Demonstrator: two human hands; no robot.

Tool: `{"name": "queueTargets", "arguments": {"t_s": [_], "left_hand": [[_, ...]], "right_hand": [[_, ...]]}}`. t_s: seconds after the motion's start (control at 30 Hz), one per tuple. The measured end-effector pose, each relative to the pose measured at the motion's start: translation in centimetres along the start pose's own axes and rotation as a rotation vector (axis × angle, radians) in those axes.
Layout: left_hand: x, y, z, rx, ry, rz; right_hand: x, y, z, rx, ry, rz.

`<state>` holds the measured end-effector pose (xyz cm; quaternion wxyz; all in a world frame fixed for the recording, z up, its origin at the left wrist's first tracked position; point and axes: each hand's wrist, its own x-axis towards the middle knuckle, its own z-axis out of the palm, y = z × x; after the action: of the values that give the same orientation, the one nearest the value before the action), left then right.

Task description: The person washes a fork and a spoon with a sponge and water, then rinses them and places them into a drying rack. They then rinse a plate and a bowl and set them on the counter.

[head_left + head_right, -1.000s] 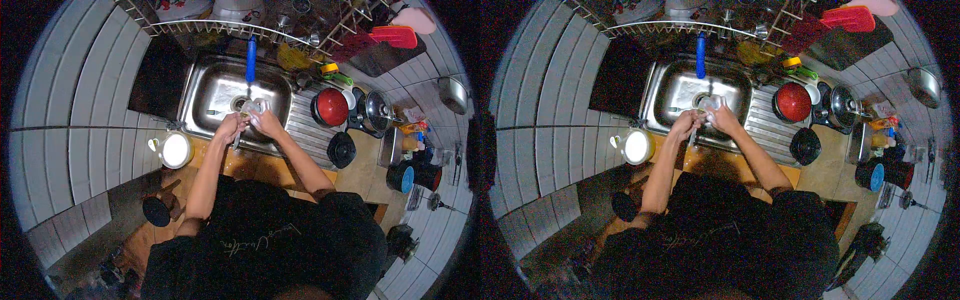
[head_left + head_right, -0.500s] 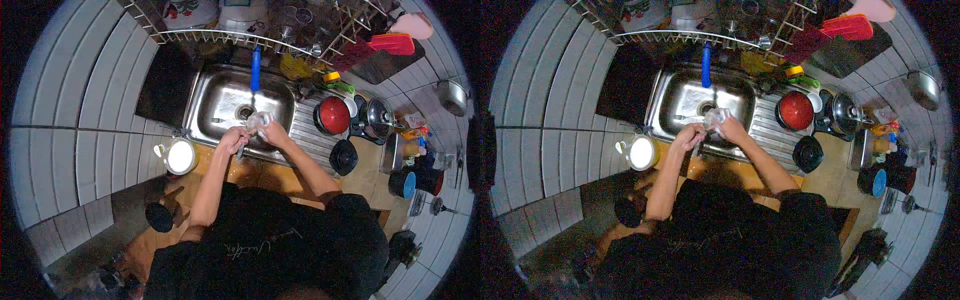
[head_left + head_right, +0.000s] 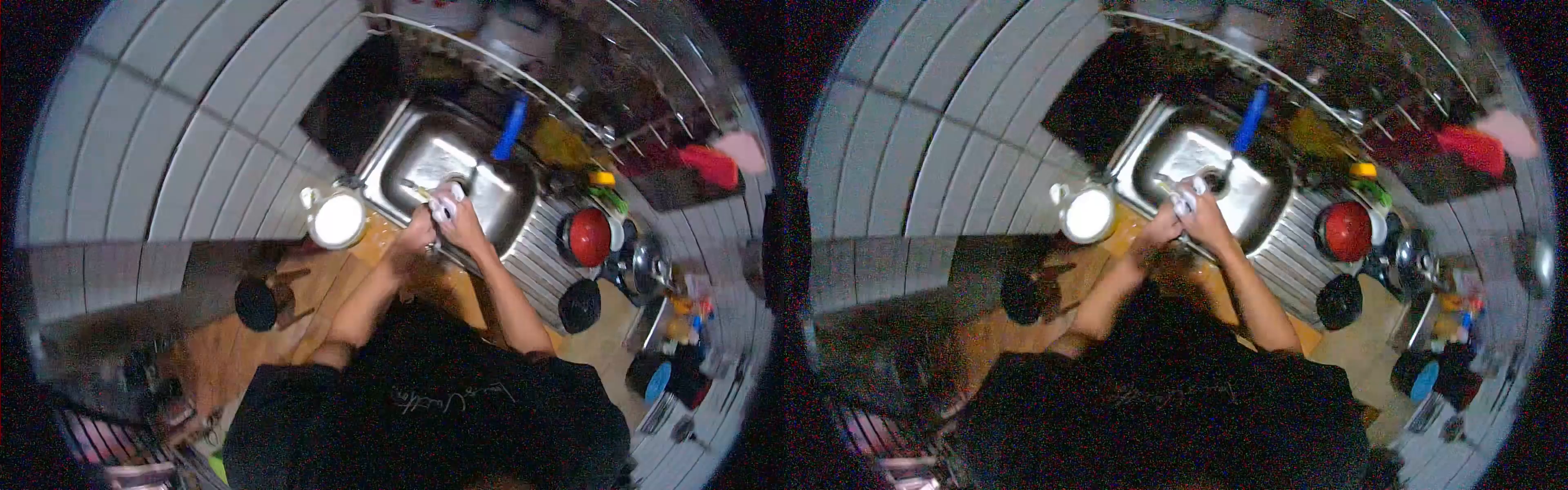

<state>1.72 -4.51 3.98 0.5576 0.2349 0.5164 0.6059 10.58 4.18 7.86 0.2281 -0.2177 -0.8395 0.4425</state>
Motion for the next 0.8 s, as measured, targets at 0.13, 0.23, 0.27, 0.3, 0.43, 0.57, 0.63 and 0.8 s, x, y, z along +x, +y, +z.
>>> {"name": "queueTargets", "arguments": {"t_s": [0.13, 0.23, 0.27, 0.3, 0.43, 0.57, 0.63, 0.8], "left_hand": [[2.0, -4.3, -1.2, -0.681, 0.165, -0.072], [5.6, -8.6, -4.0, -0.629, 0.082, -0.164], [5.5, -8.1, -4.3, -0.632, 0.084, -0.161], [5.3, -7.6, -4.7, -0.644, 0.069, -0.220], [4.3, -5.7, -3.9, -0.766, 0.207, -0.205], [3.0, -3.6, -2.7, -0.660, 0.274, -0.112], [3.1, -3.2, -2.6, -0.668, 0.231, -0.118], [3.5, -2.2, -2.0, -0.672, 0.280, -0.180]], "right_hand": [[1.9, -3.5, 5.7, -0.033, -0.201, -0.141], [3.3, -4.8, 8.8, 0.056, -0.279, -0.208], [3.6, -5.2, 9.6, 0.054, -0.309, -0.218], [3.9, -5.5, 10.3, 0.052, -0.312, -0.219], [4.6, -5.2, 12.9, 0.093, -0.317, -0.275], [5.3, -5.6, 14.7, -0.102, -0.432, -0.365], [5.4, -5.9, 14.6, -0.102, -0.420, -0.367], [5.1, -6.0, 14.7, -0.090, -0.489, -0.314]]}}
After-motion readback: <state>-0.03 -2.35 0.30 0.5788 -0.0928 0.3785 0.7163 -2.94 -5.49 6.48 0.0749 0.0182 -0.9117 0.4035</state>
